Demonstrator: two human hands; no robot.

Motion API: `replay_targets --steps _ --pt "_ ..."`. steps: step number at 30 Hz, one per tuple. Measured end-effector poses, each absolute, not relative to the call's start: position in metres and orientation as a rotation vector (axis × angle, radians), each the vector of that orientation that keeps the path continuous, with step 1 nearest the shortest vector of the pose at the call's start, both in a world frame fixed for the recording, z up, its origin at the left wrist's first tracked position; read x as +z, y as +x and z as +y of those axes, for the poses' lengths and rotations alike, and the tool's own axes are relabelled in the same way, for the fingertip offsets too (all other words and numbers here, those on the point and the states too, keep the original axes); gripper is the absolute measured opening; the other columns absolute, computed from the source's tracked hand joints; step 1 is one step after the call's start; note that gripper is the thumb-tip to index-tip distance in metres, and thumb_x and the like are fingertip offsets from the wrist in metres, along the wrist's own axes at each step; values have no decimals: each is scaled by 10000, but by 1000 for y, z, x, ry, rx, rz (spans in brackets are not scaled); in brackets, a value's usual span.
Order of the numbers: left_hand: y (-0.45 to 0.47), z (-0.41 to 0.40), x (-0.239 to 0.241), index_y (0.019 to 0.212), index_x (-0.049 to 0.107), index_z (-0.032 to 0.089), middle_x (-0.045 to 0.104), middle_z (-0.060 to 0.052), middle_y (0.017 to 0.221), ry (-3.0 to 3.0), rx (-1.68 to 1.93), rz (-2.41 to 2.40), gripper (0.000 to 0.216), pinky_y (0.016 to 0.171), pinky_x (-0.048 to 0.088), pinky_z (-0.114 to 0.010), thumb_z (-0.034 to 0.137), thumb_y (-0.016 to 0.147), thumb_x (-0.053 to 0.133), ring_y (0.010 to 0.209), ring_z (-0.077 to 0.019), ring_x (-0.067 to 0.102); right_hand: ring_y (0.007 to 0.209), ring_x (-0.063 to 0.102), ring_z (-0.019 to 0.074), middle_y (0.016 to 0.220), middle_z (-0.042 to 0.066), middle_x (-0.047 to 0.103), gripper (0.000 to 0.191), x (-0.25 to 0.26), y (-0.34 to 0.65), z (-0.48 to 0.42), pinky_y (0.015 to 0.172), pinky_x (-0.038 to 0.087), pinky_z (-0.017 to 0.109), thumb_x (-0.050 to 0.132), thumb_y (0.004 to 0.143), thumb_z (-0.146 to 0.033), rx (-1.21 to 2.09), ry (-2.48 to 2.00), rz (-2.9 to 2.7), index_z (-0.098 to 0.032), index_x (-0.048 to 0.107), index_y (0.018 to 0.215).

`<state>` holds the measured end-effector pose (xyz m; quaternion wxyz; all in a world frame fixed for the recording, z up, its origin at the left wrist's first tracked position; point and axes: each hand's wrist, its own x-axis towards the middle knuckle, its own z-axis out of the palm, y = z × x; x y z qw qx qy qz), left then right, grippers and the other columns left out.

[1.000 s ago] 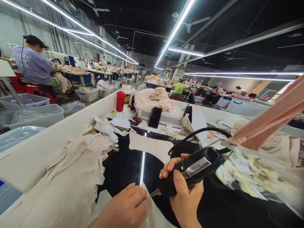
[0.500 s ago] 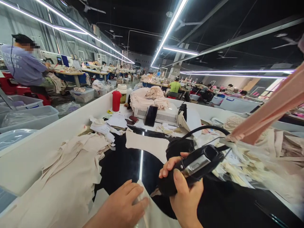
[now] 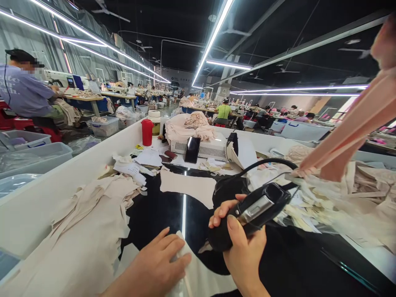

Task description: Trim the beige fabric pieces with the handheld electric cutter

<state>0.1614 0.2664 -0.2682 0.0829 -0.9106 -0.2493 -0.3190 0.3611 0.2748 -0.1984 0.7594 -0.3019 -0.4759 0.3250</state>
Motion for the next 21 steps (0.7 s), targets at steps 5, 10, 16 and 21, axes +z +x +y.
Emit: replay_targets --steps 5,10,16,21 --pt "169 265 -259 1133 622 191 703 -9 1035 -2829 -896 -661 141 1219 419 -370 272 1030 677 1010 -169 680 631 658 149 856 -36 653 309 -197 366 270 613 585 328 730 985 -285 692 -686 -1017 -300 556 1241" --pt "177 264 -264 1117 619 190 667 6 963 -2855 -843 -652 152 1189 438 -364 292 1024 684 912 -167 666 621 657 132 852 -44 659 326 -196 362 265 615 579 301 764 966 -310 719 -691 -983 -296 570 1226" --pt "180 260 -268 1098 639 191 654 0 960 -2787 -867 -678 108 1133 480 -383 274 1032 662 894 -175 653 612 675 133 856 -45 664 329 -198 360 266 602 589 291 757 968 -280 724 -671 -1023 -305 559 1229" --pt "182 259 -269 1096 658 190 661 1 952 -2732 -911 -678 84 1093 506 -372 251 1052 620 880 -177 655 610 681 132 861 -47 660 316 -202 356 267 602 595 292 745 978 -262 732 -657 -1036 -308 550 1222"
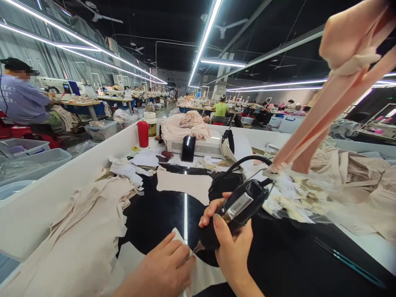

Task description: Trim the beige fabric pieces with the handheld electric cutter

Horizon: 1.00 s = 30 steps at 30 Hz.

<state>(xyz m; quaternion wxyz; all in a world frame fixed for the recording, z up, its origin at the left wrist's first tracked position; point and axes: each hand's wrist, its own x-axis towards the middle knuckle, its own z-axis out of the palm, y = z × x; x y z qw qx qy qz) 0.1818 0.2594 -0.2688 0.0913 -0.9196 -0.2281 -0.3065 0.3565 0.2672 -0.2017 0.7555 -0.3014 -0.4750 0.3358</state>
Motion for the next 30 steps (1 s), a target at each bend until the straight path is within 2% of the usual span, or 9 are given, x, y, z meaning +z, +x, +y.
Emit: replay_targets --steps 9,16,24,27,30 --pt "183 257 -265 1104 678 192 658 -26 962 -2638 -940 -644 218 1122 500 -413 144 1071 467 874 -183 646 608 668 120 871 -52 663 292 -203 355 266 611 598 286 730 995 -280 723 -696 -1048 -319 545 1217" --pt "180 255 -271 1165 664 216 646 -35 994 -2659 -852 -648 180 1152 488 -459 157 1020 576 910 -190 641 615 676 133 858 -40 660 331 -202 365 259 618 596 297 752 971 -290 705 -690 -1029 -302 549 1232" --pt "179 255 -270 1185 671 212 665 -41 1000 -2671 -882 -635 203 1145 499 -469 150 1050 534 923 -202 666 594 645 121 832 -52 654 311 -196 359 256 607 573 281 757 951 -279 720 -757 -928 -291 558 1190" --pt "179 254 -261 1141 673 185 680 -54 1006 -2681 -922 -616 227 1099 537 -446 127 1080 462 920 -203 680 601 660 136 838 -45 659 322 -192 372 254 603 591 302 762 949 -278 700 -711 -987 -295 568 1206" --pt "185 250 -249 1109 659 130 689 -84 1010 -2726 -939 -592 267 942 605 -345 68 1074 402 927 -210 690 625 670 139 853 -37 659 324 -190 390 248 612 599 304 766 956 -287 652 -701 -998 -300 584 1224"
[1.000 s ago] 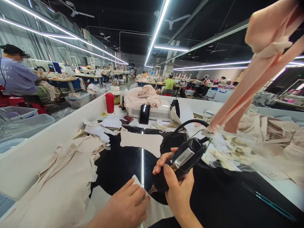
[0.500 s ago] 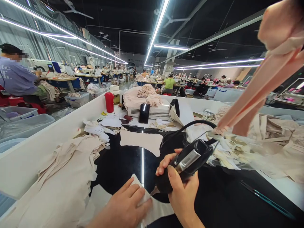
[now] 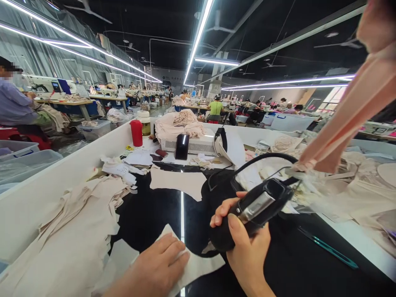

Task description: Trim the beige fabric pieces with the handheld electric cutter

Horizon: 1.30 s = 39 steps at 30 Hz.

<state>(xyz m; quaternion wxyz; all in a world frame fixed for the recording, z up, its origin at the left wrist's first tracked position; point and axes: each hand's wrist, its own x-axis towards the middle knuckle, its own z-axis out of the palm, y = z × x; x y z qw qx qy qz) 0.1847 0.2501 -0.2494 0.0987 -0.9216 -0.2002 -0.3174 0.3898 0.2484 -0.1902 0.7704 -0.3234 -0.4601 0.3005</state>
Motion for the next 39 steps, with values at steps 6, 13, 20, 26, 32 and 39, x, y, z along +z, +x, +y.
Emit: replay_targets --steps 6,13,20,26,32,39 --pt "215 240 -251 1087 622 121 655 -59 888 -2773 -919 -624 331 720 607 -264 78 1106 295 802 -192 687 631 675 149 845 -25 680 317 -196 409 232 623 611 316 773 962 -313 610 -765 -1010 -300 584 1217" --pt "225 237 -266 1011 603 154 612 -25 798 -2687 -830 -675 331 625 571 -270 87 1100 291 697 -188 662 641 651 134 845 -38 662 362 -196 401 221 642 576 297 815 936 -371 637 -802 -885 -298 591 1210" --pt "215 236 -273 1056 636 148 636 -36 867 -2722 -907 -650 327 679 595 -230 89 1102 318 759 -168 683 642 643 138 851 -29 663 366 -196 402 222 631 571 306 806 939 -355 639 -791 -889 -294 577 1218" --pt "216 236 -271 1040 641 118 636 -53 864 -2685 -924 -576 337 700 606 -247 41 1073 314 760 -175 687 609 650 139 843 -32 670 355 -195 394 228 598 573 298 784 948 -330 662 -730 -963 -302 561 1223" --pt "218 235 -267 1035 628 151 631 -31 835 -2690 -960 -623 334 663 581 -239 84 1103 308 733 -171 680 603 631 137 847 -37 647 396 -197 387 226 589 565 297 815 928 -385 763 -693 -961 -306 564 1225" --pt "221 232 -267 1057 640 175 619 -18 784 -2690 -959 -697 336 564 540 -231 130 1109 311 661 -168 660 617 647 138 847 -32 640 373 -201 398 217 593 568 295 797 946 -399 799 -637 -967 -325 587 1245"
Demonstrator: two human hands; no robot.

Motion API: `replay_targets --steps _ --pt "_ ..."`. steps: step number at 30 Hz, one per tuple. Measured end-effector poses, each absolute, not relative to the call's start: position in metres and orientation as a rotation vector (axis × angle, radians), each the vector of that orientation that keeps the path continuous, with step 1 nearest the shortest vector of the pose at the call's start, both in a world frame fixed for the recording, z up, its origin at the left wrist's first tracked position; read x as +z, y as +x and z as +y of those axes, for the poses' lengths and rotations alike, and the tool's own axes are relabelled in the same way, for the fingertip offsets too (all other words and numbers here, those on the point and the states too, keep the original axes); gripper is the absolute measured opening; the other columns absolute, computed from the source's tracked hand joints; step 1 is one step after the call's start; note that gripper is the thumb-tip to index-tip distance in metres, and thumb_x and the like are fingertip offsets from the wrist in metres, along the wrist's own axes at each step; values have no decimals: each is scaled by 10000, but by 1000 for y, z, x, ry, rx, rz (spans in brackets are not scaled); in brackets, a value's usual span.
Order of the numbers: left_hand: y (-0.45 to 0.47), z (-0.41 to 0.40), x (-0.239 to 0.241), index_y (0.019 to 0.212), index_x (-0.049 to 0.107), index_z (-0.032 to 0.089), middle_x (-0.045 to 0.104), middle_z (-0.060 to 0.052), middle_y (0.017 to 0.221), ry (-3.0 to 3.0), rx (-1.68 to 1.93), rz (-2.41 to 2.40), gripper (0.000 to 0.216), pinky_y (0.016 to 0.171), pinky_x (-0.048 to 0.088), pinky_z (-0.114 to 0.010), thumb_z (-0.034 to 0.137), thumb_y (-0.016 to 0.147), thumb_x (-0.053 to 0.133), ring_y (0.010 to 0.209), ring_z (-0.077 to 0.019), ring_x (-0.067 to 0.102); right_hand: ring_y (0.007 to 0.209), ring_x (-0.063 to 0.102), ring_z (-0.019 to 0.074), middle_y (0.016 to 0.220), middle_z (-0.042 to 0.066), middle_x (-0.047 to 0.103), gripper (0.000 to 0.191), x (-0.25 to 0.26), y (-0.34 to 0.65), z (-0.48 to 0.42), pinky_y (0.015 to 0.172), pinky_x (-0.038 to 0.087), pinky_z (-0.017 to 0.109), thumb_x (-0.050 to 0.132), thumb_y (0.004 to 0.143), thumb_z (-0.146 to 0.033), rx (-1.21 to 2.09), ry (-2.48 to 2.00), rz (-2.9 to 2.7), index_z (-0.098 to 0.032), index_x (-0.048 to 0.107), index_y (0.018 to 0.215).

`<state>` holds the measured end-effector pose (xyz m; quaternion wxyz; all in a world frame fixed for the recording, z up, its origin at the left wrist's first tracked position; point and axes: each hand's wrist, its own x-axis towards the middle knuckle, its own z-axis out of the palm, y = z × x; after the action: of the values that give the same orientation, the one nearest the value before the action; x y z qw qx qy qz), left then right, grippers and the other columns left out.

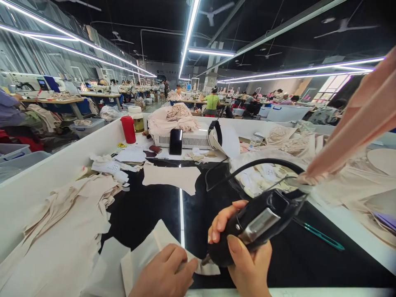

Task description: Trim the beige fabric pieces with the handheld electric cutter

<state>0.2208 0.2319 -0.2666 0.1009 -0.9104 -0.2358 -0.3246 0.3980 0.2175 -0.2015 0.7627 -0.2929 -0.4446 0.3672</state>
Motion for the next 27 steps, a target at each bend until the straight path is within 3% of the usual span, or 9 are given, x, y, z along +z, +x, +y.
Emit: replay_targets --steps 7,15,27 --pt "219 232 -262 1065 644 165 625 -15 763 -2660 -997 -619 351 602 564 -237 90 1092 303 637 -161 666 620 651 147 852 -18 648 346 -203 402 223 595 580 310 766 969 -342 775 -638 -1030 -309 566 1250" --pt "219 233 -266 1086 659 148 657 -37 816 -2629 -1000 -597 324 646 602 -252 80 1082 341 698 -176 690 599 623 135 827 -38 640 409 -196 390 222 601 544 309 819 922 -413 778 -707 -882 -292 574 1226" --pt "219 231 -264 1091 658 154 658 -34 816 -2636 -1006 -624 333 650 596 -233 55 1055 341 696 -170 696 617 638 131 851 -35 654 343 -200 393 231 589 560 289 748 985 -330 726 -659 -1012 -313 554 1268"
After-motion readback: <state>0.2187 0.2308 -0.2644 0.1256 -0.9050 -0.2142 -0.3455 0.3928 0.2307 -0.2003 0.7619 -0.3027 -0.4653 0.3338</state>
